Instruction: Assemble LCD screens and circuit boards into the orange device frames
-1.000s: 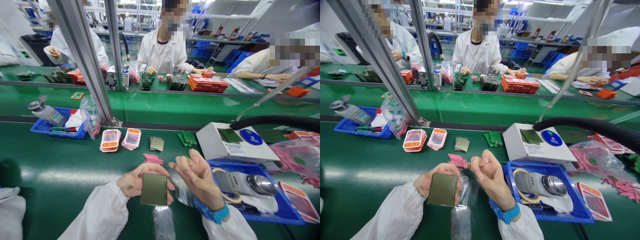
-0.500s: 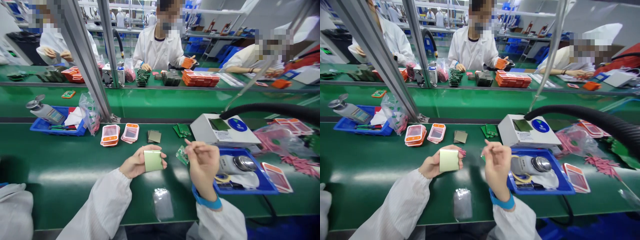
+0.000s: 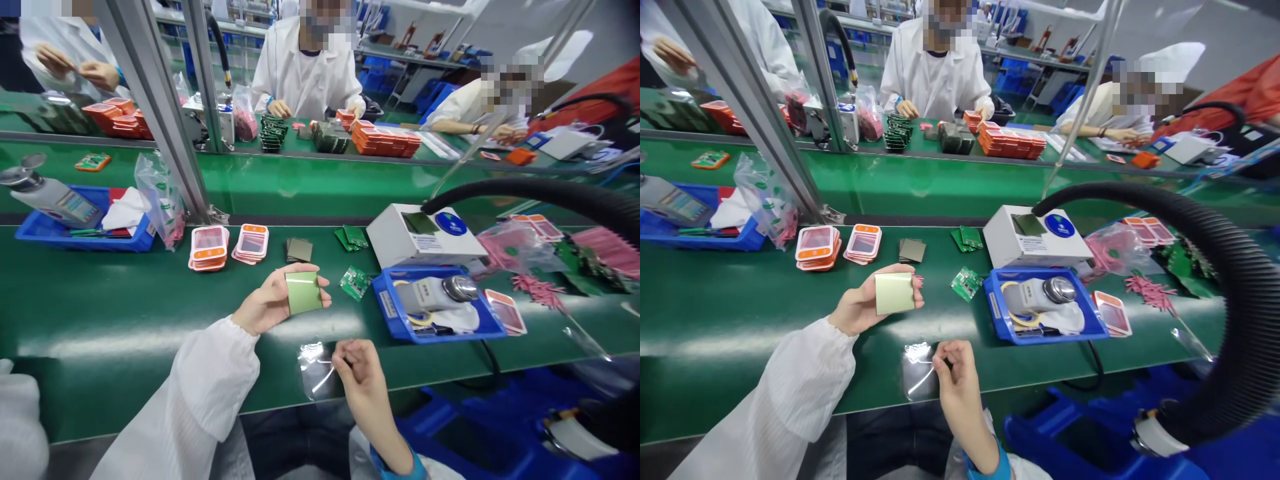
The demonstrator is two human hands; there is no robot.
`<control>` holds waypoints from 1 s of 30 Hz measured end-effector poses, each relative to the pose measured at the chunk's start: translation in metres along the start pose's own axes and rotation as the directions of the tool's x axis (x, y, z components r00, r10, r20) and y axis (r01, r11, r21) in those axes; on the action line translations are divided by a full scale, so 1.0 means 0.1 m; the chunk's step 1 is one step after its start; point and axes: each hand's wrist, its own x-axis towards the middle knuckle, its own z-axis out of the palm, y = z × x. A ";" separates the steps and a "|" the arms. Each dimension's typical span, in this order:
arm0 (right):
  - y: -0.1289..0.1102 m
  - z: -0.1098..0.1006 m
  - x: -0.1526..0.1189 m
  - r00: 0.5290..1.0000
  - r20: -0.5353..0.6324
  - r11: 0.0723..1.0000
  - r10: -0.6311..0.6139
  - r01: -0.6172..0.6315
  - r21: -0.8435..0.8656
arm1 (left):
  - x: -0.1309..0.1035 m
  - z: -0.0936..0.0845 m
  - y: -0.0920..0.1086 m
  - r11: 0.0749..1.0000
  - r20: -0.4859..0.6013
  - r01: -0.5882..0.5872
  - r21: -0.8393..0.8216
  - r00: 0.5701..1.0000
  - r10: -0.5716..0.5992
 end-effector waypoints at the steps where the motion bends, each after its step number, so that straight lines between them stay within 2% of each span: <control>1: 0.02 0.02 -0.01 1.000 -0.003 1.000 -0.009 0.009 -0.018 | 0.01 0.00 -0.01 1.000 0.000 0.008 0.001 1.000 -0.008; 8: 0.15 0.05 -0.07 0.993 0.011 0.973 -0.116 0.116 -0.198 | 0.01 -0.01 -0.06 1.000 0.007 0.019 0.017 1.000 -0.019; 14: 0.17 0.05 -0.09 0.972 0.008 0.909 -0.233 0.221 -0.353 | 0.02 -0.01 -0.06 0.999 -0.017 0.025 0.034 1.000 -0.024; 21: 0.17 0.08 -0.09 0.928 0.091 0.780 -0.363 0.355 -0.515 | 0.01 -0.01 -0.08 1.000 -0.030 0.023 0.013 0.999 -0.022; 24: 0.14 0.10 -0.10 0.899 0.031 0.679 -0.438 0.353 -0.644 | 0.00 0.02 -0.06 1.000 -0.060 0.021 -0.014 0.998 -0.022; 26: 0.12 0.10 -0.11 0.850 -0.008 0.615 -0.527 0.375 -0.694 | -0.01 0.05 -0.04 0.999 -0.081 0.025 -0.029 0.996 -0.027; 28: 0.08 0.08 -0.11 0.800 0.115 0.554 -0.588 0.503 -0.664 | -0.02 0.06 -0.02 0.999 -0.097 0.030 -0.036 0.995 -0.033; 30: 0.03 0.05 -0.08 0.736 0.365 0.479 -0.570 0.659 -0.579 | -0.03 0.03 0.00 0.998 -0.119 0.038 -0.042 0.992 -0.042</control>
